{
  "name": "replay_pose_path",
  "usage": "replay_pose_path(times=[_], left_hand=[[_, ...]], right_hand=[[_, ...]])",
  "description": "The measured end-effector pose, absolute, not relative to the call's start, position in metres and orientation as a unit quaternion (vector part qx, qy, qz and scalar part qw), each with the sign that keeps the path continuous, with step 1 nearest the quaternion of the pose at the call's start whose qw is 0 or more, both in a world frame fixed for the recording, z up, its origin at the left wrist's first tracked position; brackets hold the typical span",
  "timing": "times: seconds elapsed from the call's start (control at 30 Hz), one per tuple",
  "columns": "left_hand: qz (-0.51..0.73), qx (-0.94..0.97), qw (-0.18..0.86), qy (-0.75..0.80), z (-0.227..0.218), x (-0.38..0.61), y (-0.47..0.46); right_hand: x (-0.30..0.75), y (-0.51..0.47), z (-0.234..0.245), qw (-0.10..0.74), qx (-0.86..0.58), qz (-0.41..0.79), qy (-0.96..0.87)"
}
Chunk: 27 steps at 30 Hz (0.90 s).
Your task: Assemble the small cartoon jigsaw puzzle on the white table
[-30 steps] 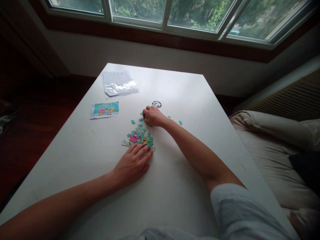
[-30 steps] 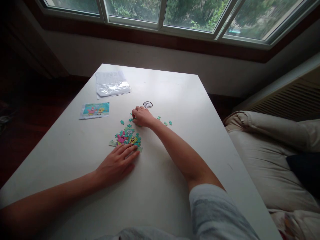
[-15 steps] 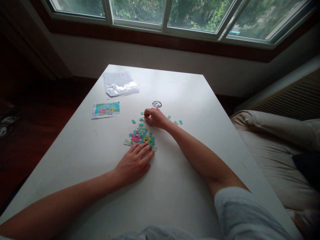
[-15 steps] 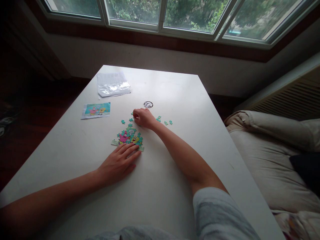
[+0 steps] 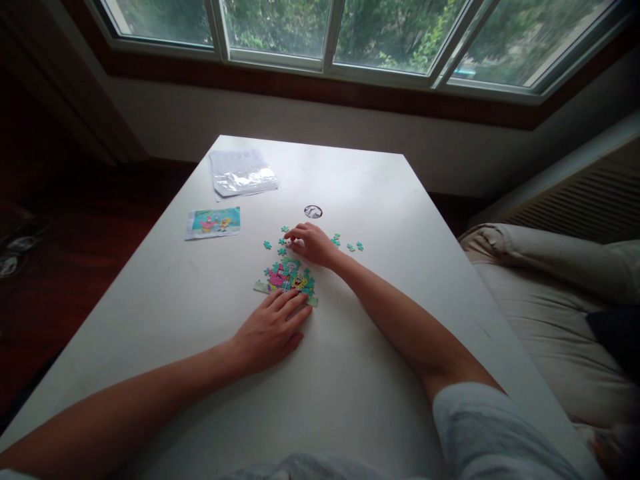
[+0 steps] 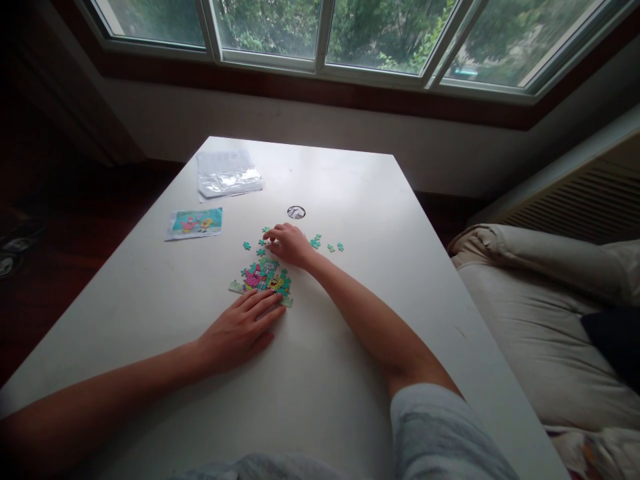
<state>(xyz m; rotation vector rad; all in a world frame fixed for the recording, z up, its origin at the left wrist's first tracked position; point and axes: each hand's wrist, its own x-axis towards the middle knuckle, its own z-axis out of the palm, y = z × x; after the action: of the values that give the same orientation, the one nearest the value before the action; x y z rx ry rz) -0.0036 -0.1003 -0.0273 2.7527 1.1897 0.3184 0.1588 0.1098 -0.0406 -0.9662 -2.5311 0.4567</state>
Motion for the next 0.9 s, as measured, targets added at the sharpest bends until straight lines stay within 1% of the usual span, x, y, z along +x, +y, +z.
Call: replay_pose_path(times=[0.17,0.2,0.27,0.33,0.4,0.5,0.57,0.73,0.9], left_hand=[[0.094,0.914,0.068,0.389,-0.026,-0.005,-0.099],[0.094,0.914,0.069,0.387,-0.026,-0.005,-0.099],[0.097,0.915,0.074,0.385,-0.027,-0.006,-0.099],[0.100,0.914,0.082,0.385,-0.028,-0.007,-0.099],[0.104,0.912,0.091,0.386,-0.029,-0.007,-0.098],[0.109,0.912,0.098,0.382,-0.027,-0.008,-0.098],[0.112,0.908,0.092,0.394,-0.026,-0.007,-0.100],[0.105,0.874,0.063,0.471,-0.025,-0.003,-0.107],[0.094,0.885,0.063,0.452,-0.026,-0.005,-0.107]], right_hand=[[0.150,0.111,-0.044,0.168,-0.340,0.117,-0.918],[0.149,0.111,-0.045,0.175,-0.338,0.117,-0.917],[0.150,0.112,-0.047,0.214,-0.341,0.131,-0.906],[0.152,0.112,-0.049,0.274,-0.360,0.183,-0.873],[0.155,0.110,-0.050,0.324,-0.379,0.284,-0.819],[0.158,0.105,-0.047,0.346,-0.374,0.461,-0.726],[0.158,0.099,-0.044,0.345,-0.364,0.538,-0.678],[0.154,0.087,-0.035,0.326,-0.359,0.620,-0.617],[0.149,0.080,-0.032,0.308,-0.358,0.650,-0.595]])
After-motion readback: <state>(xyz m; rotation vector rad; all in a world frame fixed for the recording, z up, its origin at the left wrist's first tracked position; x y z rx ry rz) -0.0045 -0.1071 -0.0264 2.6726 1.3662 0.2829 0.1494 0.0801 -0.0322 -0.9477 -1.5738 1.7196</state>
